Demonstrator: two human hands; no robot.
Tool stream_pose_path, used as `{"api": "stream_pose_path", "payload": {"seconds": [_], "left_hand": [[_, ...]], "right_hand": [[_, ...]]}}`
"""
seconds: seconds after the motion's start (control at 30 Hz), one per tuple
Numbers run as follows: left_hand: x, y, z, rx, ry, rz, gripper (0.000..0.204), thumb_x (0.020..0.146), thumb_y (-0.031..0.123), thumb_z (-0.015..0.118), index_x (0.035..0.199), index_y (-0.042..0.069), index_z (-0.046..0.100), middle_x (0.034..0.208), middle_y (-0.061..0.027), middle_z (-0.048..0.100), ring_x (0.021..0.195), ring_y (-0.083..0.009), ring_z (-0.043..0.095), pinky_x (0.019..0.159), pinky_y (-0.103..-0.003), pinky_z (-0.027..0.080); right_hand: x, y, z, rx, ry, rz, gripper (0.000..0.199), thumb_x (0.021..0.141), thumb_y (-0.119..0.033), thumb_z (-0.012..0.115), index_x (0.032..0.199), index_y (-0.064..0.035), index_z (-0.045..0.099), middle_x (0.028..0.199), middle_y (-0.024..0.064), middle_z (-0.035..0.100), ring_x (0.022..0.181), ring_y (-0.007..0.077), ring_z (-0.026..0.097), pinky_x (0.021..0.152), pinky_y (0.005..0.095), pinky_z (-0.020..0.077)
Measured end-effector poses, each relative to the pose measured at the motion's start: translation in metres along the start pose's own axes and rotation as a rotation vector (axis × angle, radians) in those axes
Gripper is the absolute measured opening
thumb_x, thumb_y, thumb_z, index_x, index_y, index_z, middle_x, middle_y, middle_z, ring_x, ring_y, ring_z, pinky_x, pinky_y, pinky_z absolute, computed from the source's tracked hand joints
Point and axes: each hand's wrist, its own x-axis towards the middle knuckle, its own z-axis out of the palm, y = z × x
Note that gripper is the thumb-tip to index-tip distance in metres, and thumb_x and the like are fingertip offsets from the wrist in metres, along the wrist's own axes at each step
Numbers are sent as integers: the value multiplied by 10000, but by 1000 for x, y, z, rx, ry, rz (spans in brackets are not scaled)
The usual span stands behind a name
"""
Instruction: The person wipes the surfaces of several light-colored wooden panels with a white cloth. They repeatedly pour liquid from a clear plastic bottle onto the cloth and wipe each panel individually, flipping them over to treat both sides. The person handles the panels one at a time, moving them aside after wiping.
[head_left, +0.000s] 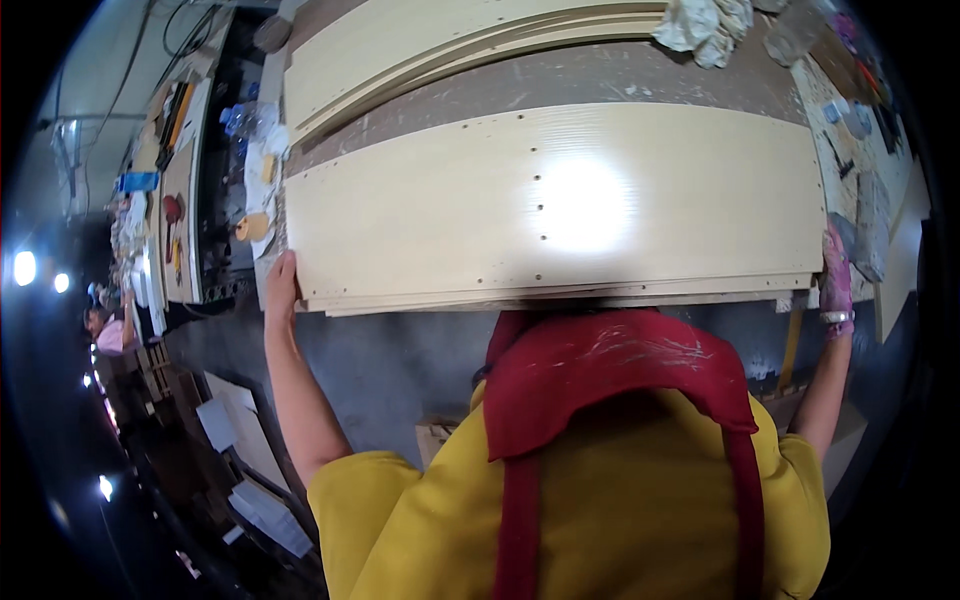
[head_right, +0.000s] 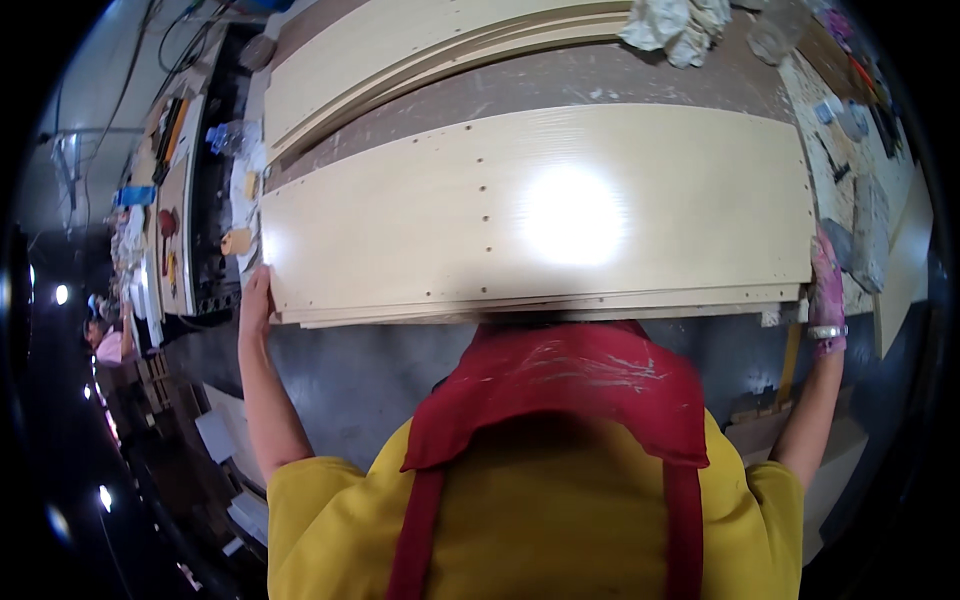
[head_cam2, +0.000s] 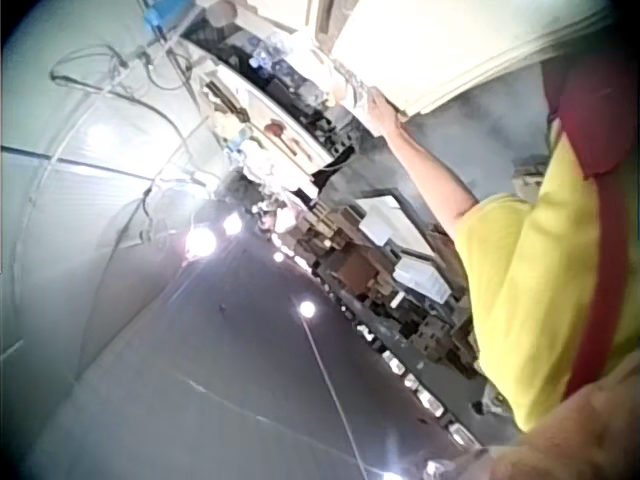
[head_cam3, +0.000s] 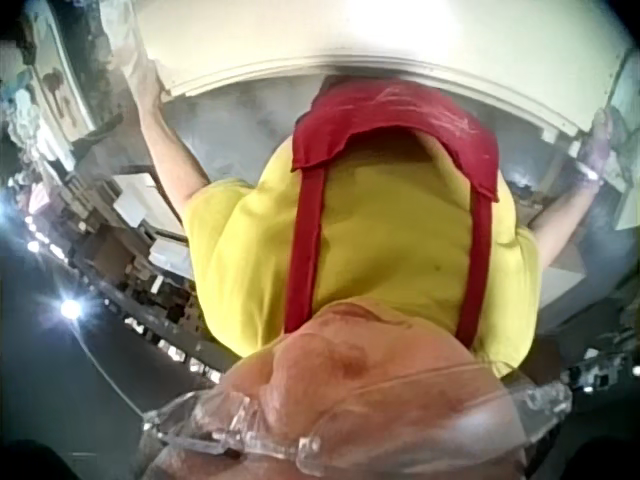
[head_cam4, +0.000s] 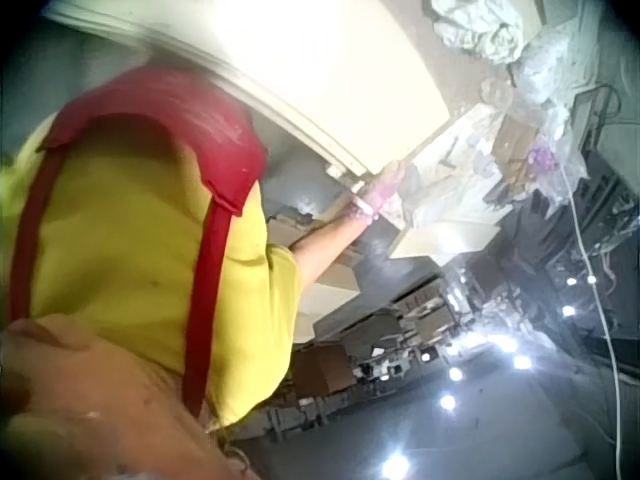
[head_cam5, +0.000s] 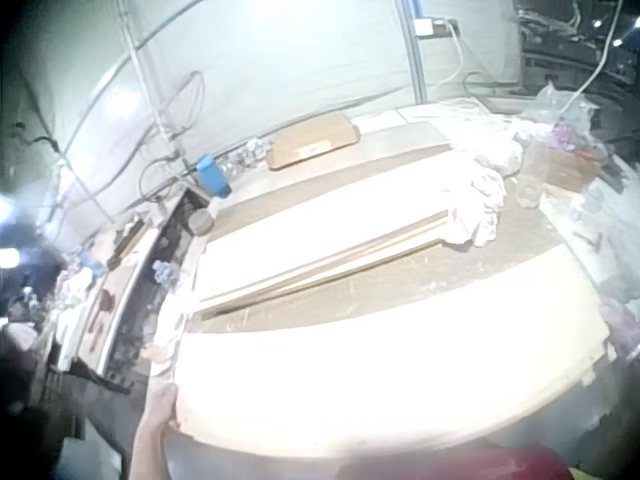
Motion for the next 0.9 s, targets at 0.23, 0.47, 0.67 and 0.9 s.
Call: {"api": "stream_pose_path", "payload": {"seconds": [0.23, 0.47, 0.67, 0.9], "left_hand": [[-29, 7, -2, -135, -95, -61, 360, 957, 336, 542, 1127, 27, 612, 969, -6, 638, 835, -91, 583, 718, -234, 461], [24, 96, -3, 405, 123, 396, 388, 930, 298, 576, 1226, 48, 593, 1117, -117, 657, 1033, -186, 608, 904, -290, 452], [3, 249, 163, 207, -519, 771, 442, 982, 338, 485, 1273, 13, 552, 1242, -115, 596, 1192, -180, 516, 1015, -283, 364], [-26, 276, 293, 267, -1255, 404, 585, 924, 397, 580, 1289, -53, 498, 1191, -104, 600, 1074, -151, 544, 939, -269, 418]], "right_hand": [[-4, 25, -10, 182, 20, 166, 467, 993, -229, 390, 1401, -2, 361, 1370, 107, 458, 1238, 195, 462, 1043, 312, 351], [-16, 39, -13, 380, 64, 200, 449, 992, -273, 416, 1355, -9, 441, 1411, 101, 441, 1264, 201, 441, 1086, 341, 304], [-76, -23, 53, 347, 548, 128, 388, 937, -379, 492, 1053, -33, 626, 953, 46, 642, 828, 120, 577, 735, 246, 453], [-193, -49, 257, 713, 257, 376, 347, 895, -230, 610, 1134, 6, 524, 958, 133, 644, 789, 193, 651, 722, 295, 553]]}}
